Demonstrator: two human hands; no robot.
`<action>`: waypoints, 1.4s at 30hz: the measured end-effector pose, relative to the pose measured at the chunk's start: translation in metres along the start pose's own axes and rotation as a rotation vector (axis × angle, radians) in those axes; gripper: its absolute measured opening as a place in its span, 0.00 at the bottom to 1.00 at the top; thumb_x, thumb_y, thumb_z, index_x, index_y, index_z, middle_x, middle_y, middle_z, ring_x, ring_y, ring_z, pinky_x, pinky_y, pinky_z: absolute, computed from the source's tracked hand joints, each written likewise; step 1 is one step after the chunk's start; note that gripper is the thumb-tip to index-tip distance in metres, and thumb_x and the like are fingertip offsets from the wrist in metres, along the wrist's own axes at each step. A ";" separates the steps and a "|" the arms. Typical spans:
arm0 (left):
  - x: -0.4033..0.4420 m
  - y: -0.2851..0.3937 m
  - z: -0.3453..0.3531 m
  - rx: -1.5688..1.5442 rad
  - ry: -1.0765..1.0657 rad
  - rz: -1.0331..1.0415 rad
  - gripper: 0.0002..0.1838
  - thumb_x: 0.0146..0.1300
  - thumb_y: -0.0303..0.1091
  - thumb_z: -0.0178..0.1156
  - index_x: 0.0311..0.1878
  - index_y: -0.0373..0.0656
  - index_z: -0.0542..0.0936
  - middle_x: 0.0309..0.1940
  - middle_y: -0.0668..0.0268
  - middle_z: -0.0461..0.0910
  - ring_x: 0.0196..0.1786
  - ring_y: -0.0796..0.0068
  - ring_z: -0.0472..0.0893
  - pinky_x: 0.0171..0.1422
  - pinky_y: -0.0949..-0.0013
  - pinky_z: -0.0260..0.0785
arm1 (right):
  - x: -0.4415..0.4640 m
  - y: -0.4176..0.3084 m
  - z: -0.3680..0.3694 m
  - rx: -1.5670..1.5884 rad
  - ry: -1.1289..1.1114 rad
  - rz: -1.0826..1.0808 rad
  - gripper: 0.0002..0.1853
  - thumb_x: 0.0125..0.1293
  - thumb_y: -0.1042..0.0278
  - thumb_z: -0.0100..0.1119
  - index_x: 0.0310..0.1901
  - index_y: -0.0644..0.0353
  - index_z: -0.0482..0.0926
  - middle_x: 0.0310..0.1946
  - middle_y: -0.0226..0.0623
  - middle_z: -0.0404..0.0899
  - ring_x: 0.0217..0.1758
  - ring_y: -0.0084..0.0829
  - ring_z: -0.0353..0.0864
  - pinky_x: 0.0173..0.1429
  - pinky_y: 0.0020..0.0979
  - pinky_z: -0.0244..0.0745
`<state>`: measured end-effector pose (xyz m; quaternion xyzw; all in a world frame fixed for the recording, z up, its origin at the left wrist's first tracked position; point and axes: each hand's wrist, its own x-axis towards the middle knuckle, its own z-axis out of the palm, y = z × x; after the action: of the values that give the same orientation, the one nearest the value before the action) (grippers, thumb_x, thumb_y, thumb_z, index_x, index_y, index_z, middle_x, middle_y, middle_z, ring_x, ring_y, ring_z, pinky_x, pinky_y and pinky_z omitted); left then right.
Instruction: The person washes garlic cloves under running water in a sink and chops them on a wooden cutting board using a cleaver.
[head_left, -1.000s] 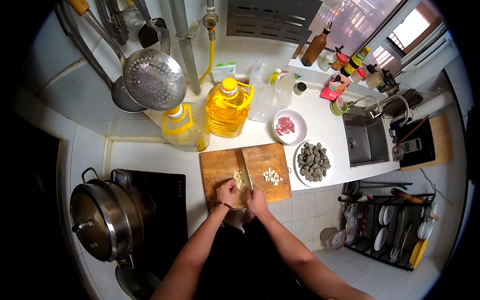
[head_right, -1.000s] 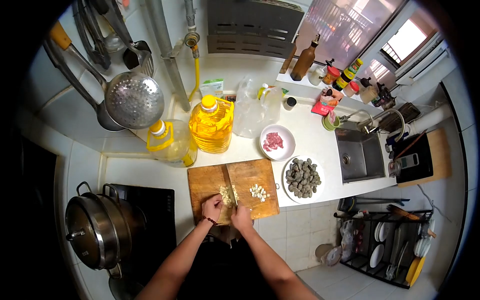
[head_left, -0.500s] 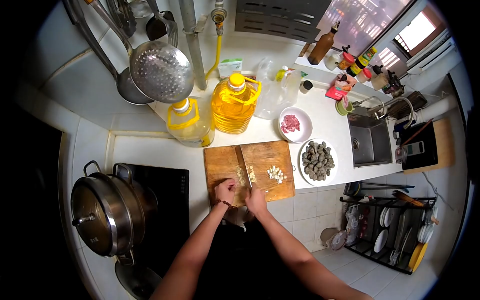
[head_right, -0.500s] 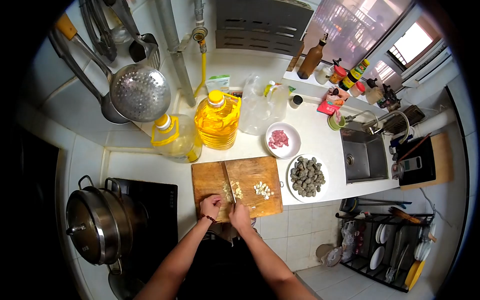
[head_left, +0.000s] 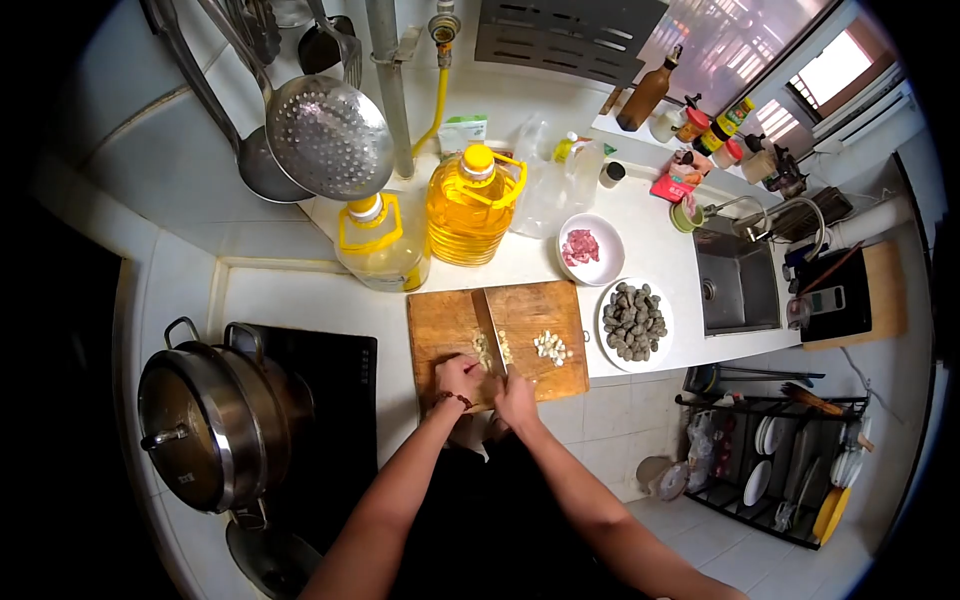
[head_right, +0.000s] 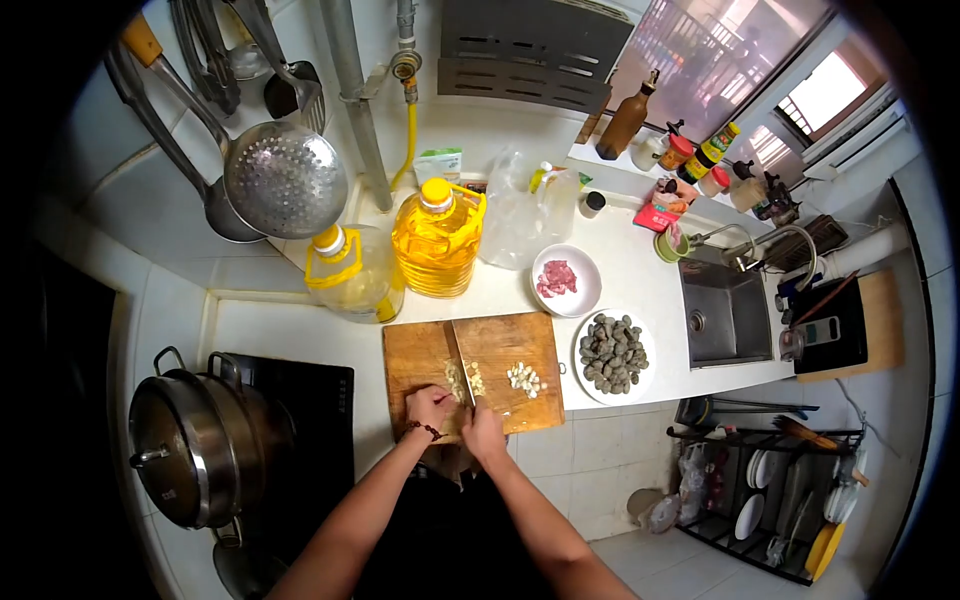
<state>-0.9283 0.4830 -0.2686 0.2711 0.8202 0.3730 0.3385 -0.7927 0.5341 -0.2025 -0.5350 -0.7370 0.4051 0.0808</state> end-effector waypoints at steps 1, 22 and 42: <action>0.002 0.000 -0.001 0.000 -0.012 -0.023 0.09 0.59 0.29 0.74 0.42 0.38 0.90 0.37 0.53 0.91 0.41 0.62 0.92 0.50 0.64 0.83 | 0.000 -0.001 0.000 0.008 0.002 0.007 0.10 0.71 0.70 0.57 0.48 0.67 0.78 0.33 0.67 0.82 0.42 0.68 0.83 0.48 0.60 0.77; 0.005 -0.003 -0.004 -0.080 -0.019 0.007 0.05 0.60 0.27 0.72 0.39 0.40 0.90 0.35 0.53 0.90 0.40 0.59 0.91 0.49 0.62 0.83 | 0.006 -0.010 0.004 0.011 0.018 -0.058 0.09 0.71 0.70 0.58 0.45 0.67 0.79 0.28 0.64 0.82 0.37 0.67 0.83 0.43 0.60 0.77; 0.016 -0.013 0.003 -0.058 -0.045 -0.032 0.06 0.58 0.26 0.71 0.39 0.39 0.90 0.36 0.51 0.89 0.41 0.56 0.91 0.50 0.61 0.83 | 0.006 -0.009 0.009 -0.042 -0.033 -0.039 0.09 0.71 0.71 0.57 0.45 0.70 0.77 0.29 0.67 0.81 0.38 0.69 0.83 0.44 0.61 0.76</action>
<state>-0.9380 0.4881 -0.2864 0.2561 0.8055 0.3851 0.3705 -0.8071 0.5337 -0.2043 -0.5152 -0.7569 0.3968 0.0654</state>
